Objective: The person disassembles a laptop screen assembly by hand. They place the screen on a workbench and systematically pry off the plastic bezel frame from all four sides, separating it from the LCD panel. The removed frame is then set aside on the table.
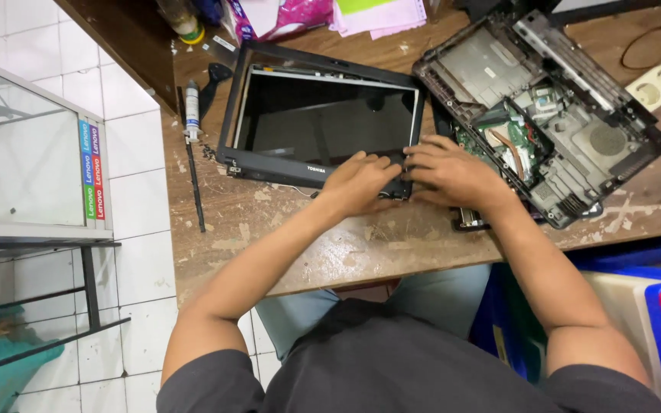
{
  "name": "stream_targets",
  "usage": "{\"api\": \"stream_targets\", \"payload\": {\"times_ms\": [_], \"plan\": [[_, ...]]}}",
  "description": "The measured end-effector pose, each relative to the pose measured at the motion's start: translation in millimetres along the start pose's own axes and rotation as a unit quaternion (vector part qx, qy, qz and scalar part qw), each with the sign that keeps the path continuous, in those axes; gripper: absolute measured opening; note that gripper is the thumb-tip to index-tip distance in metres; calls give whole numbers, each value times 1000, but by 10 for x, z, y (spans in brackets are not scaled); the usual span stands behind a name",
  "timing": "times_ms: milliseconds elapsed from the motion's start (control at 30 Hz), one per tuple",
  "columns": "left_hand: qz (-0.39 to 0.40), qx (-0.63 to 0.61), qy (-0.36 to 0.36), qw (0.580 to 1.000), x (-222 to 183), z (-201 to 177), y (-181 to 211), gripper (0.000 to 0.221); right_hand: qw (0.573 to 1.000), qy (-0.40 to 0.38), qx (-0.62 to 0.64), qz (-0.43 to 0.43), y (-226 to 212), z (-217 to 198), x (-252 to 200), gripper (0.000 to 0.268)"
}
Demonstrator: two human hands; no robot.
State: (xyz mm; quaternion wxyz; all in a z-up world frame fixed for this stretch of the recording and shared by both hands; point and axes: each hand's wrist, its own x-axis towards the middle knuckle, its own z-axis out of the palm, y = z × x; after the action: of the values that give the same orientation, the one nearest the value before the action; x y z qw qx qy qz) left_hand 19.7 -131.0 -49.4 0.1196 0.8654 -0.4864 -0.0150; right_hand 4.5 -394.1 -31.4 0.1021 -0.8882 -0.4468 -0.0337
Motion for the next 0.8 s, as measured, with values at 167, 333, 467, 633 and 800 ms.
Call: {"api": "stream_targets", "payload": {"times_ms": [167, 333, 467, 633, 800], "plan": [[21, -35, 9, 999, -136, -97, -51, 68, 997, 24, 27, -64, 60, 246, 57, 41], [41, -4, 26, 999, -253, -107, -94, 74, 997, -4, 42, -67, -9, 301, 205, 44], [19, -44, 9, 999, -295, -103, -81, 68, 992, -56, 106, -39, -90, 203, 344, 43], [-32, -75, -29, 996, -251, -179, -39, 64, 981, -89, 169, -14, -75, 241, 403, 45], [-59, -43, -72, 995, -240, -142, -17, 77, 984, -84, 151, -34, -200, 184, 421, 51]]}}
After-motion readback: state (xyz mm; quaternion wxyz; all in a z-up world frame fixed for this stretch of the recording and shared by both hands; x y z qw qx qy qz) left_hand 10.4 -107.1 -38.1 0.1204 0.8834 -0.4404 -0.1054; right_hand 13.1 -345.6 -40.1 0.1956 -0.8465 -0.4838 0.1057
